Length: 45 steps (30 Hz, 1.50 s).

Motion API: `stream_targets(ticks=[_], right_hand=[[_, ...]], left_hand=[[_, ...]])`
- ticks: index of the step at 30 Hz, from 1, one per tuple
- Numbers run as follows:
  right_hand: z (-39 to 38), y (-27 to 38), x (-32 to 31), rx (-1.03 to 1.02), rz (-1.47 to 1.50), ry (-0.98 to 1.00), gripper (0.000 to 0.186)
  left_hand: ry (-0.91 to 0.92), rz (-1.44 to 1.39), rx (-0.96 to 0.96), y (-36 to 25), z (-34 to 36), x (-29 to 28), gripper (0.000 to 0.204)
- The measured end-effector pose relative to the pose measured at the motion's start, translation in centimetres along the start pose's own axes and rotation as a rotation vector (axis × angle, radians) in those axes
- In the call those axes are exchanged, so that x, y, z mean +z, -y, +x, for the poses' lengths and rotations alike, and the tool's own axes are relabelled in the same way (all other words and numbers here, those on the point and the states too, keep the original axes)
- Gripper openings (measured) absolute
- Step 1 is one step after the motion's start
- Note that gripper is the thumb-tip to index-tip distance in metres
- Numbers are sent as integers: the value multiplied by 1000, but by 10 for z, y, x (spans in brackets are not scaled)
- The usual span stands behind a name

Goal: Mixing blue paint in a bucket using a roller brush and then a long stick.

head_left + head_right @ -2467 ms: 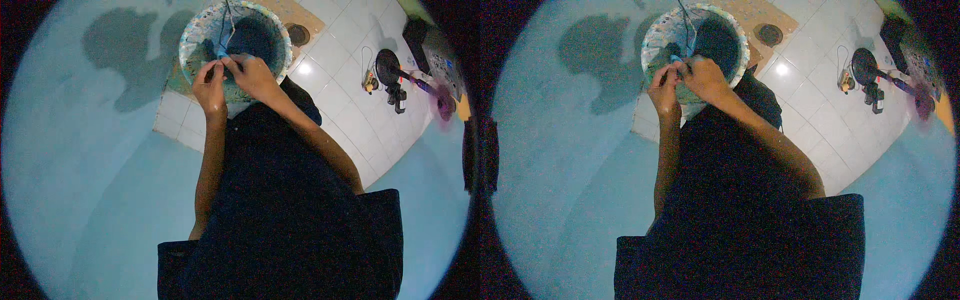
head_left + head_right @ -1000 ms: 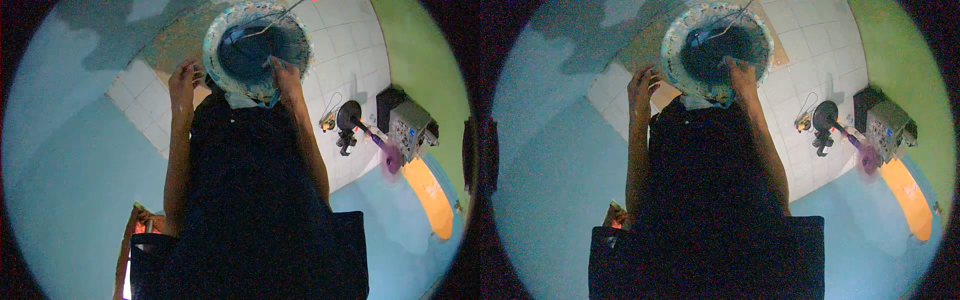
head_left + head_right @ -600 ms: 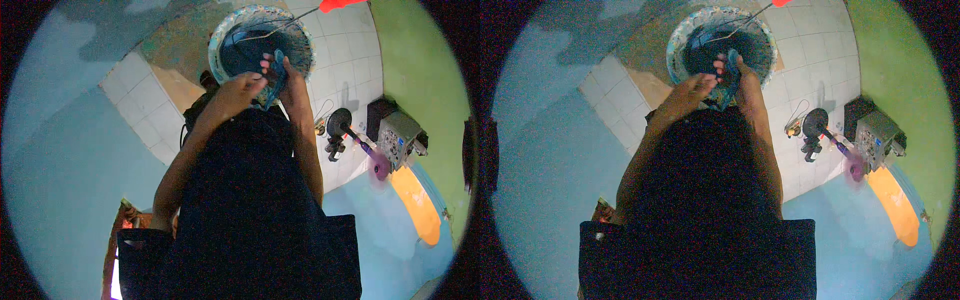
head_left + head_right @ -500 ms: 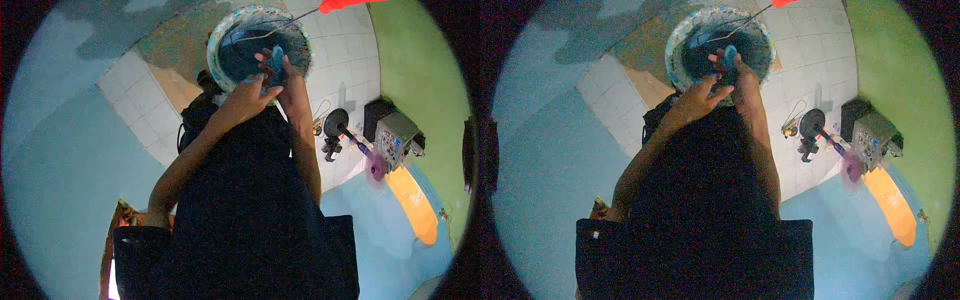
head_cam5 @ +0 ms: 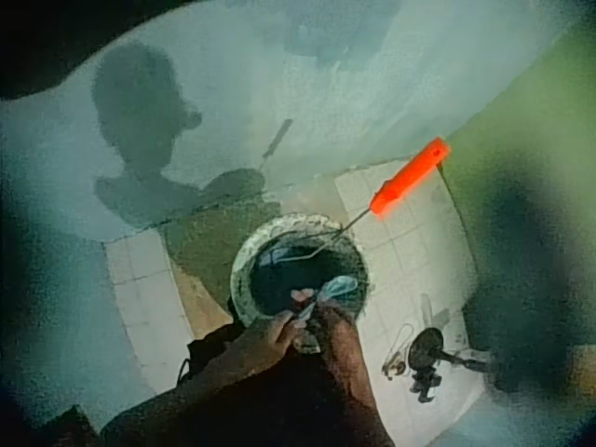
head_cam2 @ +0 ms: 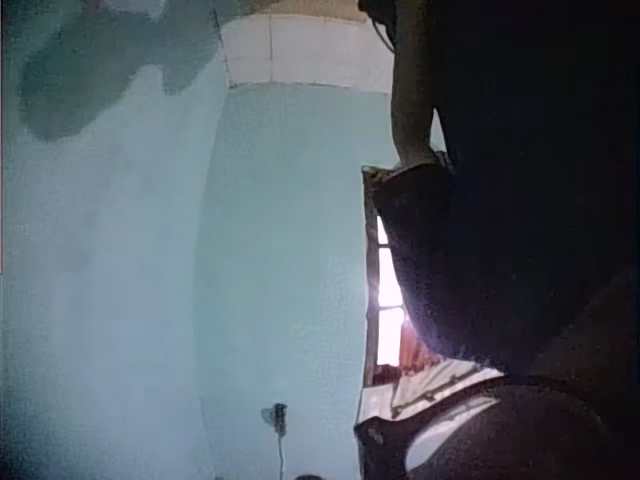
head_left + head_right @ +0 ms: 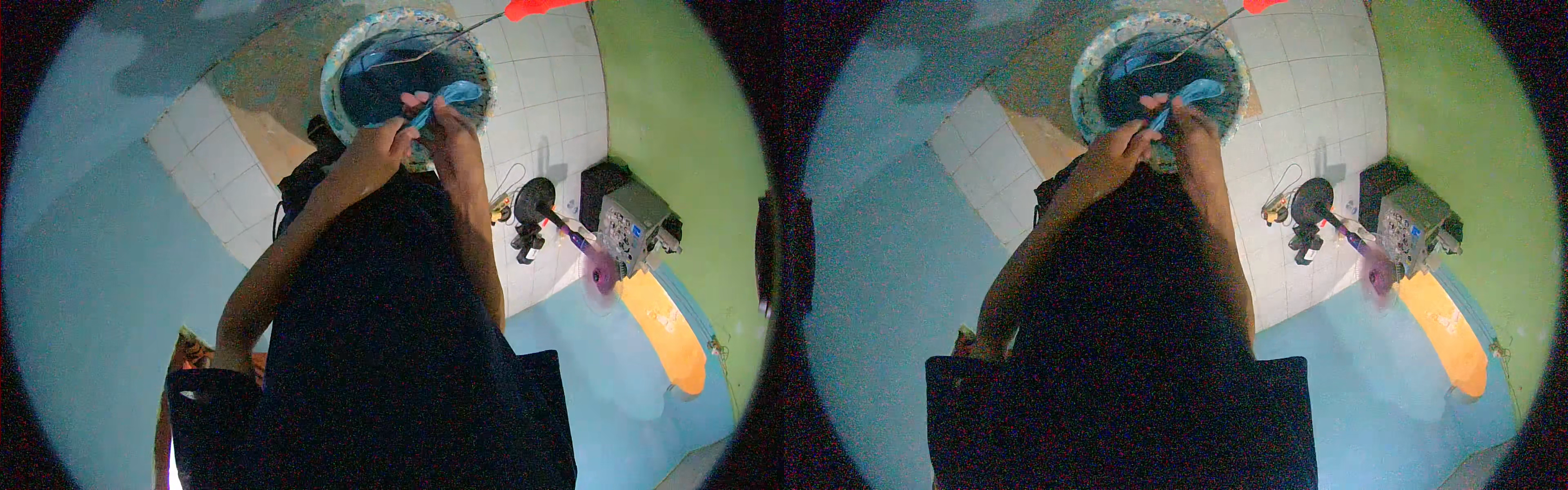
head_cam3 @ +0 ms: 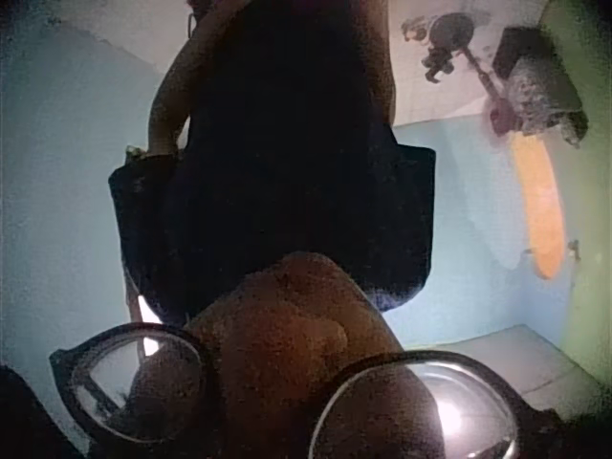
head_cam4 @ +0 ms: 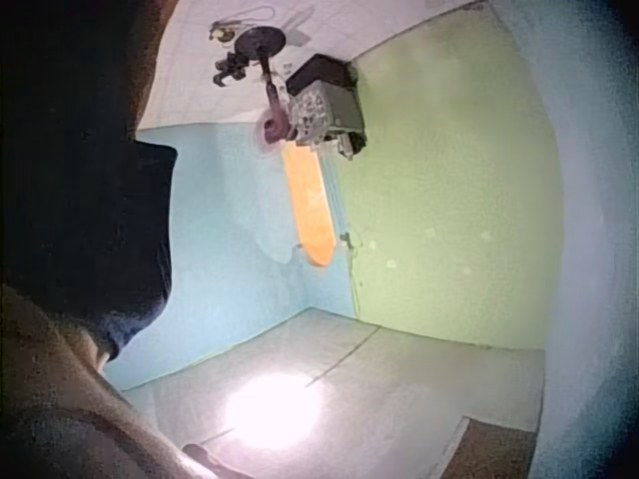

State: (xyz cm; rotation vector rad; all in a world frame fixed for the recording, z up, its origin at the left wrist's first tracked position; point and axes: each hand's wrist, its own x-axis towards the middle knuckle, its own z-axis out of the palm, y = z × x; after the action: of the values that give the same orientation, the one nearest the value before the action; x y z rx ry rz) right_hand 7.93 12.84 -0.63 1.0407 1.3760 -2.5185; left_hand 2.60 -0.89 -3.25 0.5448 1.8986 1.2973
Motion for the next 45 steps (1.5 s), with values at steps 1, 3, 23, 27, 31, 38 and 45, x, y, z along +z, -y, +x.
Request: stream_targets(ticks=[1,3,23,27,31,38,45], right_hand=[[1,-1,3,-27,58,-80,40],[0,-13,9,30,45,-72,41],[24,-63,-5,116,-406,-274,35],[21,-57,-2,152,285,-126,26],[27,-63,-12,131,312,-141,21],[37,-74,-23,158,301,-135,18],[47,-70,-27,298,392,-190,10]], left_hand=[[-13,26,-9,-2,-2,-2,23],[-25,53,-19,-2,-6,-4,24],[-131,379,245,9,-4,3,17],[-135,573,228,15,-14,8,15],[28,613,232,18,-18,11,14],[158,684,200,10,-25,9,20],[173,623,217,16,-29,11,20]])
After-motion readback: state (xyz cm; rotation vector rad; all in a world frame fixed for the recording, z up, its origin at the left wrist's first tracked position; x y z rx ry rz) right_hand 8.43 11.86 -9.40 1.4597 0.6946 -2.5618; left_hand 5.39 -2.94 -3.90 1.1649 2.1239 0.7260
